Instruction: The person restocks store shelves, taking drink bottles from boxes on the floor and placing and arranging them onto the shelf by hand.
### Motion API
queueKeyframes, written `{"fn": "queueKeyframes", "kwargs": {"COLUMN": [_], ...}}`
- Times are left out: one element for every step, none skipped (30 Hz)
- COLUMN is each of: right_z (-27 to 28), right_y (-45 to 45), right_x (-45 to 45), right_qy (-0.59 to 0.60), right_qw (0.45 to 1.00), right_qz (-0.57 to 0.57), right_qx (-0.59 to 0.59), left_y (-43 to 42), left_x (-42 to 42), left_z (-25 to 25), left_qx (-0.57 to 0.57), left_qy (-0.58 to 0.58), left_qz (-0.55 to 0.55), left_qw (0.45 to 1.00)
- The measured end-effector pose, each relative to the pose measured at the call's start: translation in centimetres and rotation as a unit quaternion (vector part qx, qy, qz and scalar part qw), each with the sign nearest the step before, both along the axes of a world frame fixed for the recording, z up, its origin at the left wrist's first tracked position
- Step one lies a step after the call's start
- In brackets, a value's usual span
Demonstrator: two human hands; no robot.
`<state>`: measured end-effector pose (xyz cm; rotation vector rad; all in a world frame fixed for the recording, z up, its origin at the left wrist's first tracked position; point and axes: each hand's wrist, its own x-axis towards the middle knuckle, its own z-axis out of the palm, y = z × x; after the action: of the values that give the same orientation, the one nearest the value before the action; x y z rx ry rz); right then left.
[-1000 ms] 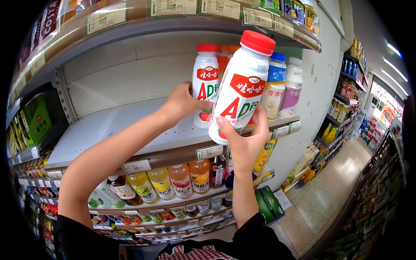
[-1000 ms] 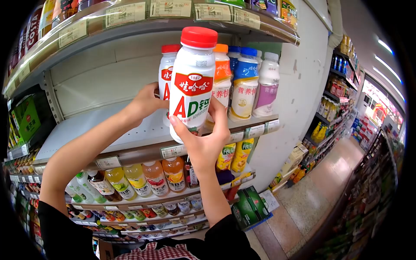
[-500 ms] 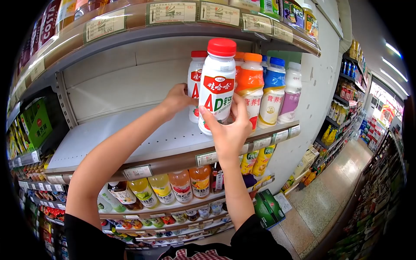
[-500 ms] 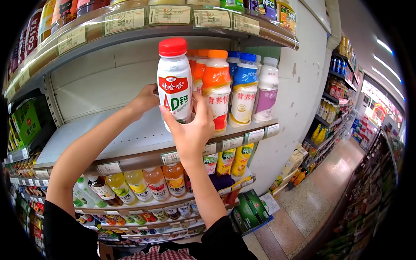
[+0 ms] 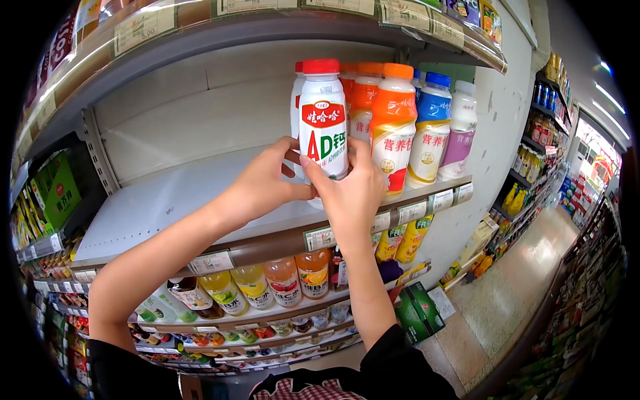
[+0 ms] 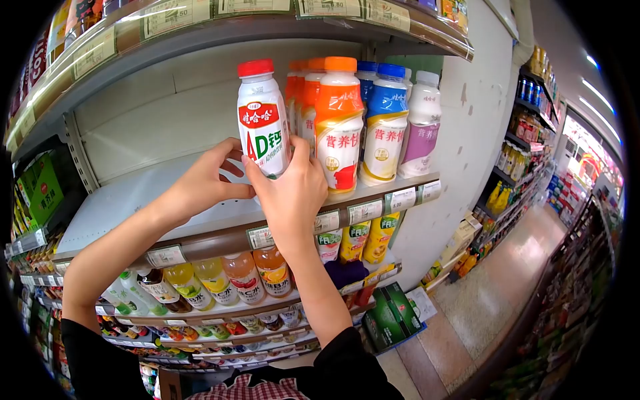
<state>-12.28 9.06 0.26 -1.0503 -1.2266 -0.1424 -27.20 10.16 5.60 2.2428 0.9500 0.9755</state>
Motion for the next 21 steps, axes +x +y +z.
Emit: {"fn": "queueKeyframes", "kwargs": {"right_z": [0.1,0.1,0.1,0.3,0.5,0.6,0.5,0.3,0.2,0.0,-0.1,-0.2,-0.2,-0.3,-0.3,-0.2,-0.1,0.0,0.0,0.0,0.1], "right_y": [0.0,0.0,-0.1,-0.3,-0.7,-1.0,-1.4,-1.7,-2.1,-2.6,-3.1,-3.3,-3.3,-3.3,-3.4,-3.4,-3.5,-3.5,-3.5,-3.4,-3.3], "right_x": [0.0,0.0,0.0,0.0,0.0,0.1,0.1,0.3,0.4,0.5,0.7,0.8,0.8,0.8,0.8,0.8,0.8,0.8,0.7,0.6,0.6], "right_qy": [-0.004,-0.008,-0.011,-0.023,-0.034,-0.045,-0.063,-0.083,-0.103,-0.104,-0.106,-0.107,-0.110,-0.112,-0.114,-0.119,-0.125,-0.130,-0.131,-0.132,-0.134], "right_qw": [1.000,1.000,0.999,0.998,0.996,0.994,0.992,0.989,0.986,0.985,0.985,0.985,0.984,0.983,0.983,0.982,0.980,0.979,0.980,0.981,0.982], "right_qz": [-0.013,-0.026,-0.038,-0.054,-0.069,-0.084,-0.100,-0.116,-0.132,-0.129,-0.126,-0.122,-0.122,-0.123,-0.124,-0.123,-0.122,-0.121,-0.114,-0.107,-0.099], "right_qx": [-0.008,-0.017,-0.024,-0.035,-0.045,-0.056,-0.046,-0.034,-0.023,-0.036,-0.049,-0.061,-0.067,-0.073,-0.078,-0.085,-0.092,-0.099,-0.098,-0.096,-0.094], "left_y": [0.2,0.4,0.5,0.7,1.2,1.6,1.9,2.1,2.1,2.1,2.2,2.4,2.5,2.5,2.5,2.4,2.4,2.3,2.2,2.2,2.0], "left_x": [0.1,0.2,0.4,0.5,0.6,0.8,0.9,1.0,1.1,1.3,1.4,1.5,1.5,1.5,1.5,1.5,1.5,1.5,1.5,1.6,1.6], "left_z": [-0.2,-0.5,-0.7,-0.9,-1.3,-1.8,-2.1,-2.4,-2.6,-2.7,-2.8,-3.0,-3.1,-3.1,-3.1,-3.0,-3.0,-3.0,-2.9,-2.8,-2.5], "left_qx": [0.000,-0.001,-0.002,-0.002,0.008,0.017,0.026,0.038,0.051,0.063,0.058,0.053,0.047,0.046,0.045,0.044,0.044,0.044,0.044,0.047,0.050], "left_qy": [-0.002,-0.001,0.000,0.001,-0.001,-0.002,-0.003,-0.004,-0.004,-0.005,-0.002,0.001,0.003,0.005,0.007,0.009,0.002,-0.005,-0.012,-0.003,0.005], "left_qz": [-0.003,-0.002,-0.002,-0.002,-0.006,-0.010,-0.014,-0.014,-0.014,-0.013,-0.011,-0.008,-0.006,-0.002,0.001,0.003,0.003,0.003,0.002,0.010,0.019], "left_qw": [1.000,1.000,1.000,1.000,1.000,1.000,1.000,0.999,0.999,0.998,0.998,0.999,0.999,0.999,0.999,0.999,0.999,0.999,0.999,0.999,0.999]}}
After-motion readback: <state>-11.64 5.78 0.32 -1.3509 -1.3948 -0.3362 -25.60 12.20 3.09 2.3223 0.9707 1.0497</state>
